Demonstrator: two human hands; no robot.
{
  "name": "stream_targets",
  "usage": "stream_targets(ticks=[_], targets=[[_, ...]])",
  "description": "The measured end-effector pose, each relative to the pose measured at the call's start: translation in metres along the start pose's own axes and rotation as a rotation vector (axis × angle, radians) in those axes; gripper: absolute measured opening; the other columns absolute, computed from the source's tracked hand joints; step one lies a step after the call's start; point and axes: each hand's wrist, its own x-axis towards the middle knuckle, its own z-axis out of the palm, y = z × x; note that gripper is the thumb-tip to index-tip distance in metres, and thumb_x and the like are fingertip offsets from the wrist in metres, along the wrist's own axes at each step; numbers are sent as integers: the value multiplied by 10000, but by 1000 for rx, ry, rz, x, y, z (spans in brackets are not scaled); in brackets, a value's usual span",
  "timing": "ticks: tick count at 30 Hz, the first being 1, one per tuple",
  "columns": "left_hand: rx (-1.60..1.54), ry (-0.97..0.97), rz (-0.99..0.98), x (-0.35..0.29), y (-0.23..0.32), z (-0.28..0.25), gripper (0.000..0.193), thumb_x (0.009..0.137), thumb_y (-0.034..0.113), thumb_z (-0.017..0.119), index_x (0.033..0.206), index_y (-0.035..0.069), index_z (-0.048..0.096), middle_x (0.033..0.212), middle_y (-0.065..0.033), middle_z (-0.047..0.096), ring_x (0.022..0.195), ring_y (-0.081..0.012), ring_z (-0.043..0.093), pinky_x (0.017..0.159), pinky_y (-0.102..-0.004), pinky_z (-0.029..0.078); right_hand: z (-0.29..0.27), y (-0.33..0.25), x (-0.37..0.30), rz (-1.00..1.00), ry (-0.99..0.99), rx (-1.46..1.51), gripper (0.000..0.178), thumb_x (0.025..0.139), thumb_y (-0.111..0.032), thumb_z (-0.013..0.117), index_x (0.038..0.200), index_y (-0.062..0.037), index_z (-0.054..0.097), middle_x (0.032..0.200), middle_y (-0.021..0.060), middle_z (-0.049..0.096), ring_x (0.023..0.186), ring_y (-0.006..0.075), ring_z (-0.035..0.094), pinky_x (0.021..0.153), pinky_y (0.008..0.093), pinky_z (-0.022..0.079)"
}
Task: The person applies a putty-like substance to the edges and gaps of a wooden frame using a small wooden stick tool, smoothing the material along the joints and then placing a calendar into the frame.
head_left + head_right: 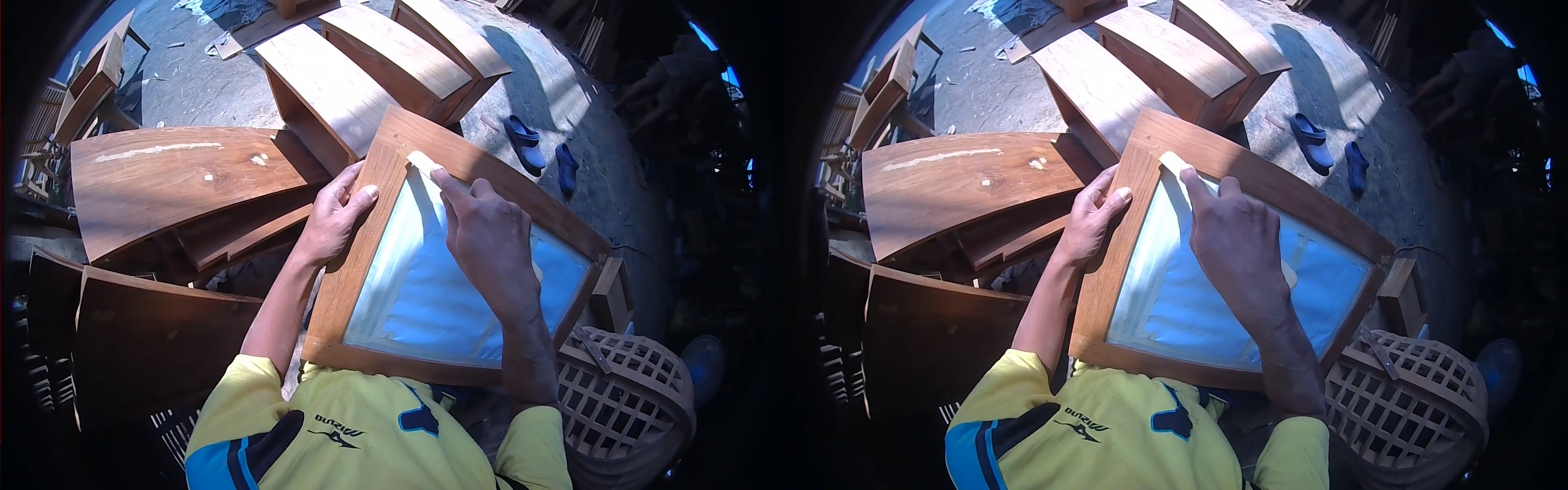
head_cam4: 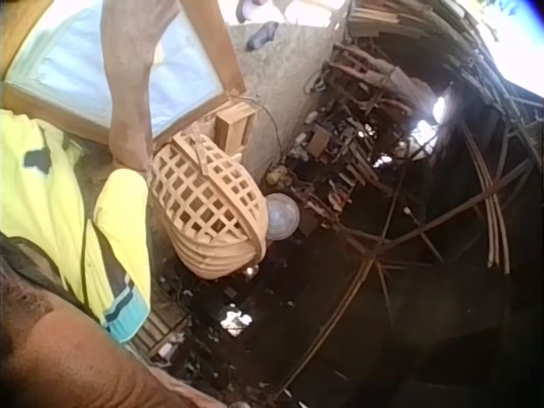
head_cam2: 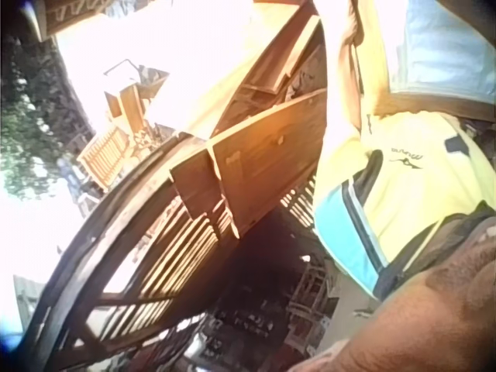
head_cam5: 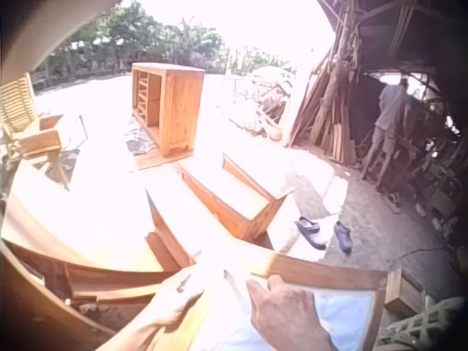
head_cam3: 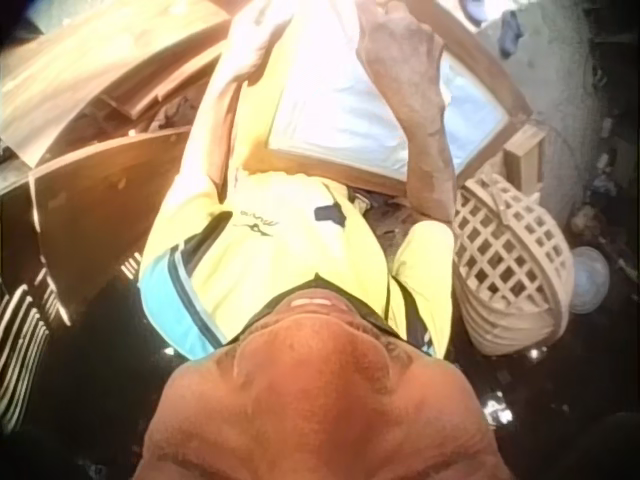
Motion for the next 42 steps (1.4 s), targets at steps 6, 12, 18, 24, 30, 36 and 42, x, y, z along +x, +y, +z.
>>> stream_targets(ticks=[6, 12, 18, 24, 30, 36, 42], targets=[[12, 3, 9, -3, 3, 4, 548, 1046, 175, 596, 1507, -62, 420, 1365, -130, 605, 1224, -154, 594, 1069, -313, 473, 0, -3, -1, 14, -36, -25, 429, 937, -101, 615, 1364, -137, 623, 914, 183, 652, 794, 342, 749, 656, 450, 597], [21, 18, 23, 0, -4, -2, 560, 1040, 176, 601, 1504, -76, 416, 1376, -140, 595, 1239, -165, 586, 1093, -321, 453, 25, 5, 7, -50, 113, -8, 350, 1006, -191, 622, 1355, -218, 648, 828, 121, 619, 687, 317, 713, 608, 460, 558], [-3, 6, -10, 3, 0, -1, 535, 1039, 175, 602, 1487, -67, 441, 1351, -123, 609, 1223, -148, 588, 1082, -311, 454, 36, 4, -6, -7, 220, 107, 381, 994, -159, 644, 1370, -220, 641, 774, 102, 573, 614, 295, 669, 548, 439, 544], [-4, 15, 27, 2, -3, -4, 526, 1039, 186, 611, 1479, -55, 456, 1334, -112, 617, 1191, -138, 598, 1062, -305, 465, 33, -3, -14, 9, 46, 92, 456, 948, -91, 625, 1400, -143, 599, 871, 155, 616, 699, 299, 729, 593, 432, 593], [-32, 22, -2, -1, -5, -4, 546, 1034, 197, 625, 1478, -70, 449, 1335, -119, 616, 1198, -143, 600, 1059, -306, 471, 49, -6, -10, 7, 161, 109, 364, 1003, -168, 630, 1367, -186, 634, 799, 131, 612, 627, 320, 689, 569, 446, 568], [-23, 31, 9, -2, -4, -4, 555, 1034, 193, 622, 1486, -74, 440, 1344, -135, 614, 1211, -157, 603, 1068, -312, 470, 49, -10, -6, 3, 173, 111, 371, 993, -153, 625, 1363, -179, 628, 834, 145, 624, 661, 334, 708, 566, 439, 569], [-24, 14, 7, 7, -5, 1, 548, 1036, 179, 618, 1492, -64, 434, 1349, -136, 614, 1197, -156, 614, 1050, -308, 484, 17, -2, -3, 25, 90, 59, 395, 981, -142, 618, 1373, -183, 610, 861, 151, 637, 685, 329, 720, 582, 459, 568]])
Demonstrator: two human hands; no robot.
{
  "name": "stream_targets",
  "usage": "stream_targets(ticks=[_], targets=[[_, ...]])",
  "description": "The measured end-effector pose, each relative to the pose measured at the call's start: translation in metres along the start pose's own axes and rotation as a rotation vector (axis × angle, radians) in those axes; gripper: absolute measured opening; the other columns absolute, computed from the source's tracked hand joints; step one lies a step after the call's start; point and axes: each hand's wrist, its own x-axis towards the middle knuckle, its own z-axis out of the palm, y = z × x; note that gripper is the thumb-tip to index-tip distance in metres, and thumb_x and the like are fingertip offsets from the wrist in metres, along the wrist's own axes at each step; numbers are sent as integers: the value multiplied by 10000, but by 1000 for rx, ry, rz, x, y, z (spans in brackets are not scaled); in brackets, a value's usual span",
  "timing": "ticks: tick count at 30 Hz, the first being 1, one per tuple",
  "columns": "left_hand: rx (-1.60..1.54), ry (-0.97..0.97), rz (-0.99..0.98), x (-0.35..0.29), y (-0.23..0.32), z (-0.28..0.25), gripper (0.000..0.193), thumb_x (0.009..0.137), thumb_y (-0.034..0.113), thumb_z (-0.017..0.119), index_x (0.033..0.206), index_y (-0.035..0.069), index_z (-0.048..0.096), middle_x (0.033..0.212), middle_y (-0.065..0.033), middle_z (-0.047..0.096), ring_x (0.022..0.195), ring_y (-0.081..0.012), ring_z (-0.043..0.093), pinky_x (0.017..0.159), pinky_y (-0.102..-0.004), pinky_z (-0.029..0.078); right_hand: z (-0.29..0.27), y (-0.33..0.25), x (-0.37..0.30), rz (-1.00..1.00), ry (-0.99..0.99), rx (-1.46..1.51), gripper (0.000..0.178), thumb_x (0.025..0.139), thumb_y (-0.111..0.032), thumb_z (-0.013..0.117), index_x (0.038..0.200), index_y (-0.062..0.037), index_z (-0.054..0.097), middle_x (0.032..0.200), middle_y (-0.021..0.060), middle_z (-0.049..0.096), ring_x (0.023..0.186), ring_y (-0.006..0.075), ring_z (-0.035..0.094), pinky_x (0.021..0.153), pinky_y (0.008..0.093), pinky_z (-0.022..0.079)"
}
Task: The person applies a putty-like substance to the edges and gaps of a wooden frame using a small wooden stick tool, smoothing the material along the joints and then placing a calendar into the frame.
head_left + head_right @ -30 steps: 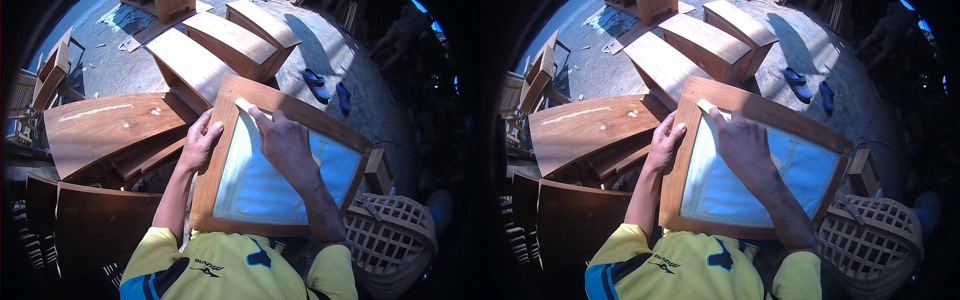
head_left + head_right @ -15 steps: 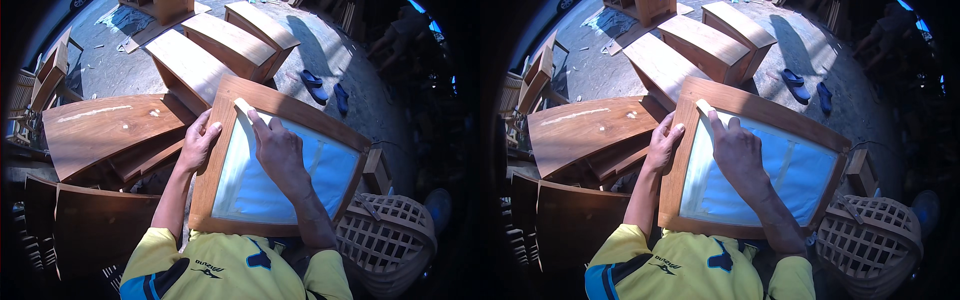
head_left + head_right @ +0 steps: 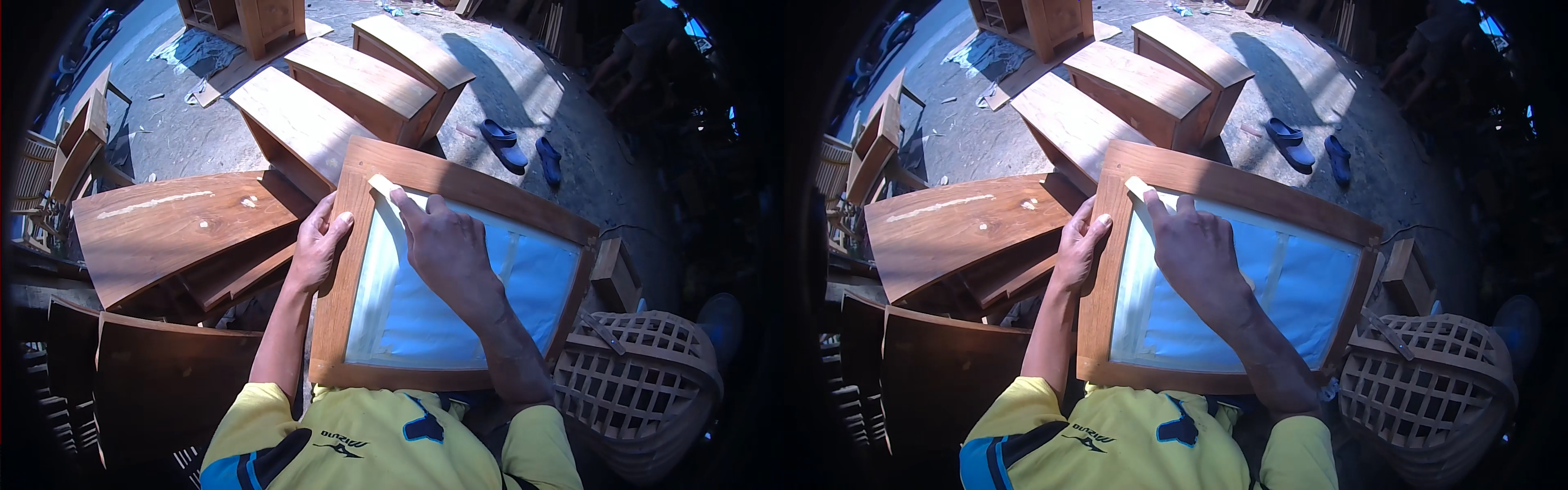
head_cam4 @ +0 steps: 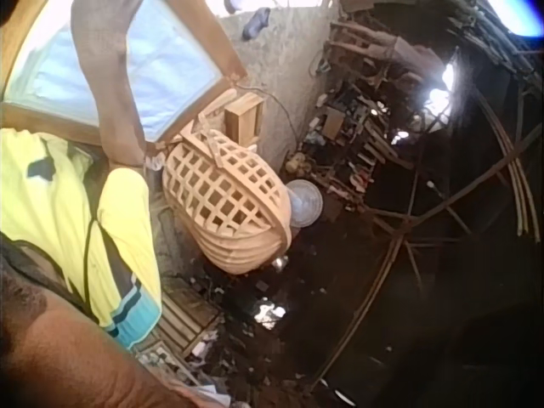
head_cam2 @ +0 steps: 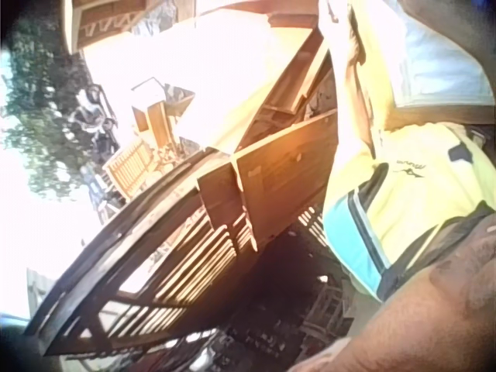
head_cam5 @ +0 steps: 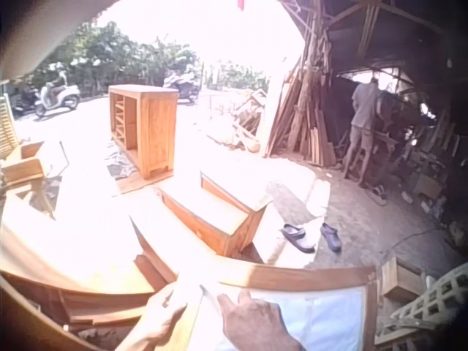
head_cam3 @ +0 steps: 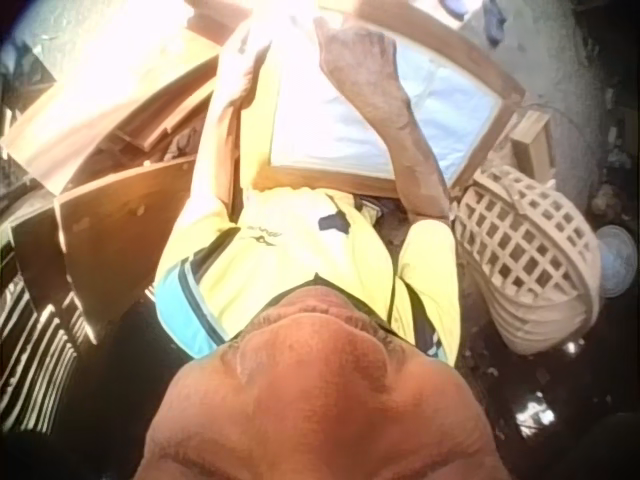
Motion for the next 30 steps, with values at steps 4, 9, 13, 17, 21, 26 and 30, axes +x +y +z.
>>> stream_targets(ticks=[4, 9, 13, 17, 21, 26, 30], targets=[[-69, 26, -46, -3, 4, 11, 491, 1045, 163, 602, 1468, -44, 460, 1294, -114, 645, 1144, -163, 646, 1022, -322, 515, 10, 4, 8, -23, -61, 1, 457, 914, -88, 609, 1370, -71, 600, 938, 184, 664, 748, 307, 732, 677, 425, 564], [23, 35, 51, -8, -13, -14, 439, 1074, 193, 558, 1447, -22, 469, 1300, -125, 634, 1175, -178, 635, 1020, -327, 501, 54, 2, 13, -155, 175, -57, 410, 948, -174, 582, 1332, -33, 616, 1037, 193, 680, 874, 273, 715, 761, 384, 541], [-45, -4, 50, -8, -16, -17, 441, 1075, 161, 555, 1458, -34, 454, 1279, -132, 626, 1136, -185, 634, 1005, -326, 505, 23, 29, -21, -194, 295, -46, 405, 986, -201, 574, 1361, -52, 599, 1046, 206, 686, 883, 349, 719, 764, 419, 556], [-26, -11, 40, -2, -15, -15, 437, 1076, 156, 552, 1453, -37, 449, 1282, -141, 626, 1138, -192, 636, 968, -328, 527, -1, 83, -83, 247, 268, 442, 400, 1008, -262, 641, 1351, -60, 603, 1013, 244, 718, 847, 407, 718, 765, 490, 579], [1, 27, 63, -4, -4, -8, 418, 1084, 164, 535, 1450, -24, 462, 1271, -131, 636, 1134, -195, 647, 968, -334, 539, -2, 136, -171, 570, 481, 602, 404, 990, -321, 677, 1247, -10, 646, 888, 203, 728, 829, 353, 732, 739, 458, 566], [42, 40, 60, 1, 3, -8, 468, 1079, 163, 539, 1488, -37, 430, 1307, -151, 623, 1159, -206, 636, 1003, -344, 523, 16, 183, -288, 1172, 599, 330, 314, 991, -309, 669, 1141, -35, 703, 918, 177, 739, 861, 294, 732, 757, 437, 553], [104, 1, 118, 11, 2, -15, 488, 1074, 179, 553, 1489, -44, 424, 1327, -164, 611, 1182, -206, 620, 1020, -347, 509, 66, 219, -378, 1238, 659, -72, 306, 1022, -308, 587, 1084, -38, 718, 885, 201, 735, 883, 374, 723, 775, 484, 540]])
